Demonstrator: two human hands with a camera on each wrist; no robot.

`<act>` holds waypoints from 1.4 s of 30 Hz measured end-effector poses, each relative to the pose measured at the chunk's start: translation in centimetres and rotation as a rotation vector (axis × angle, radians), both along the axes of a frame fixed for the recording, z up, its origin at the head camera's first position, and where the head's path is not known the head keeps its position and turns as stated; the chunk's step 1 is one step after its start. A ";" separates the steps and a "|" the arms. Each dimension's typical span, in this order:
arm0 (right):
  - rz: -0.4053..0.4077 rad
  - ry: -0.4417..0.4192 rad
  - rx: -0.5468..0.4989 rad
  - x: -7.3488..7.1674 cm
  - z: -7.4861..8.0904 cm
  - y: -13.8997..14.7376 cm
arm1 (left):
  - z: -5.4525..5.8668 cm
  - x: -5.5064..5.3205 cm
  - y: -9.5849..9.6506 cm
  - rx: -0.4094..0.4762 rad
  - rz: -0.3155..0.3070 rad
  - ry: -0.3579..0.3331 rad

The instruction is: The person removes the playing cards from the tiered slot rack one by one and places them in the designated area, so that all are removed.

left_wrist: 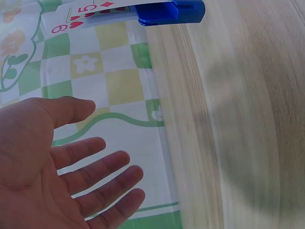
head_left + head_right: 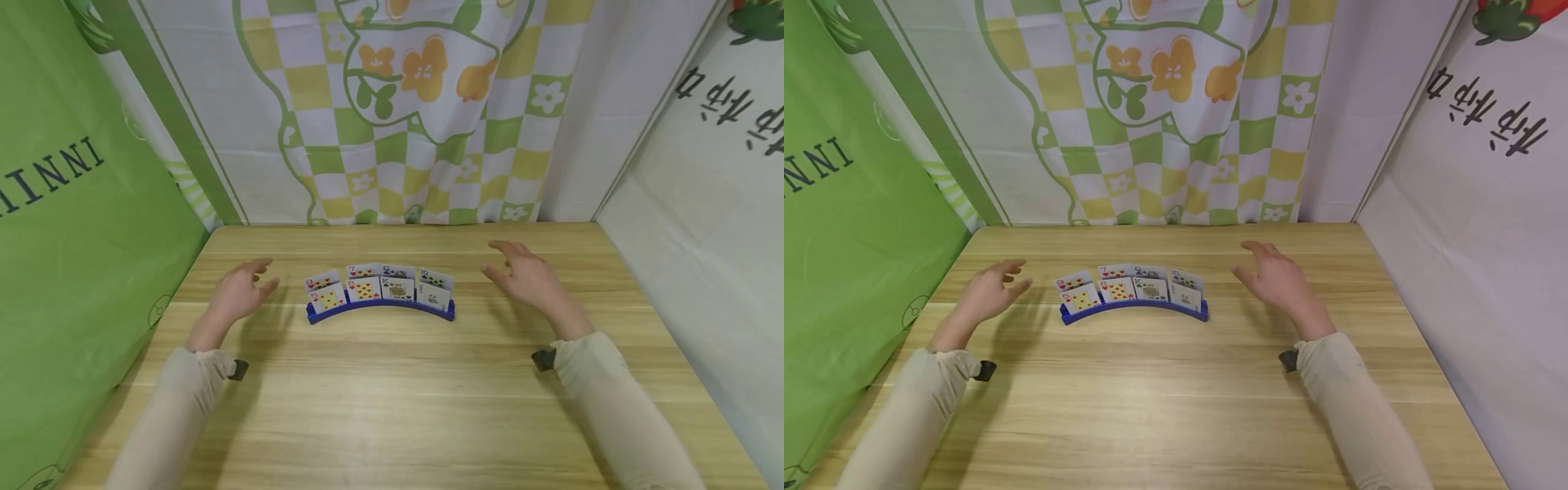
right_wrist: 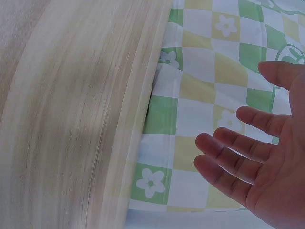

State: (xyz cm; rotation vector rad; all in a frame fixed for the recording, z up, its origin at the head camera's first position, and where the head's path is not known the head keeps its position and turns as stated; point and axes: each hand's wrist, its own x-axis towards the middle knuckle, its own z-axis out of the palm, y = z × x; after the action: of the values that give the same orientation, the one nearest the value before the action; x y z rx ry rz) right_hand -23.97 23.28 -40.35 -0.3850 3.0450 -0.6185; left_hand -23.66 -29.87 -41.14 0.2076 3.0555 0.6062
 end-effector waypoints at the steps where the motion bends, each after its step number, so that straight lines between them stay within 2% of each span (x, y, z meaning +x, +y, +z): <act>1: 0.003 0.005 -0.009 0.0 0.0 0.0 | -0.1 0.0 0.0 0.010 -0.004 -0.006; 10: 0.026 0.036 -0.078 0.3 -0.4 -0.3 | -0.8 0.2 0.0 0.071 -0.051 -0.025; 20: 0.028 0.056 -0.092 0.6 -0.6 -0.4 | -0.9 0.6 0.0 0.090 -0.058 -0.042; 30: 0.029 0.066 -0.123 0.8 -1.2 -0.6 | -1.8 0.6 0.0 0.137 -0.074 -0.056; 42: 0.015 0.086 -0.178 1.4 -1.7 -0.9 | -2.0 0.9 0.1 0.163 -0.084 -0.083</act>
State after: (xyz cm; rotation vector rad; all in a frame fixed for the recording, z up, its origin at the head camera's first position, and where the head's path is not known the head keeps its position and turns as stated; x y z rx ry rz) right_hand -22.54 22.36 -42.05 -0.4487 3.0732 -0.8993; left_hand -22.72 -29.73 -43.18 0.3044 2.9019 0.8359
